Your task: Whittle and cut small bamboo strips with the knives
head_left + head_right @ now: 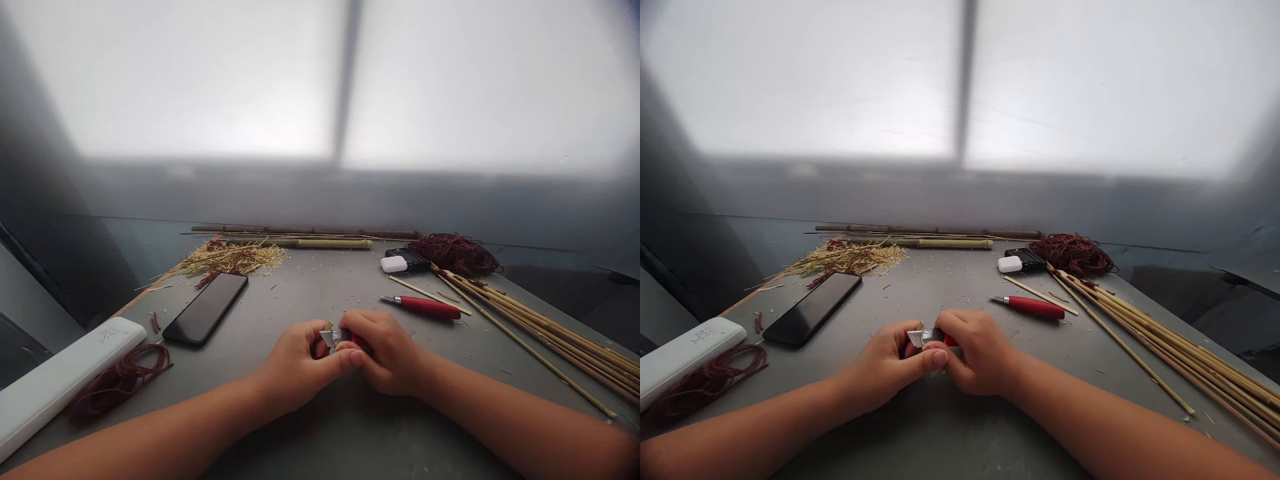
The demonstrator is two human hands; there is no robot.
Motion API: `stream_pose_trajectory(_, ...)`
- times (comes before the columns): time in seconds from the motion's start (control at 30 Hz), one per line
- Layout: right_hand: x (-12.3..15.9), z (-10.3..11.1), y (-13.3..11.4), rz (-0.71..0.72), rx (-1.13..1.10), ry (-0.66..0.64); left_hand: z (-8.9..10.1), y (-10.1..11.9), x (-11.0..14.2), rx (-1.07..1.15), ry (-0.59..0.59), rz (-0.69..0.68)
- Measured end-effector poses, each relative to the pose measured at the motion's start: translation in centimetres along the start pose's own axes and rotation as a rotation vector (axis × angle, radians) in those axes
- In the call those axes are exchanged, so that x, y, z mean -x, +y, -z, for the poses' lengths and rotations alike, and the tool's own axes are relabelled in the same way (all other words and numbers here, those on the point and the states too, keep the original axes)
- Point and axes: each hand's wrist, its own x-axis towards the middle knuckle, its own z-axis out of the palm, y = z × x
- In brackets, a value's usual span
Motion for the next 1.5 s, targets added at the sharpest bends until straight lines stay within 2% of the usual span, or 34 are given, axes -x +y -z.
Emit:
stream_pose_trajectory(0.9, 0.04, -0.11, 0.06, -0.008, 0.016, 0.005, -0.07, -0.36, -0.17, 0.073, -0.014, 0.024)
stream_pose_trajectory(1.27, 0.1, -0.1, 0.07, -0.002, 0.019, 0.028, -0.13, -0.53, -0.16, 0.061, 0.001, 0.003)
stream_pose_trajectory(1.5, 0.13, -0.17, 0.14, -0.014, 0.049, 0.021, -0.3, -0.64, -0.3, 0.15, -0.022, -0.033)
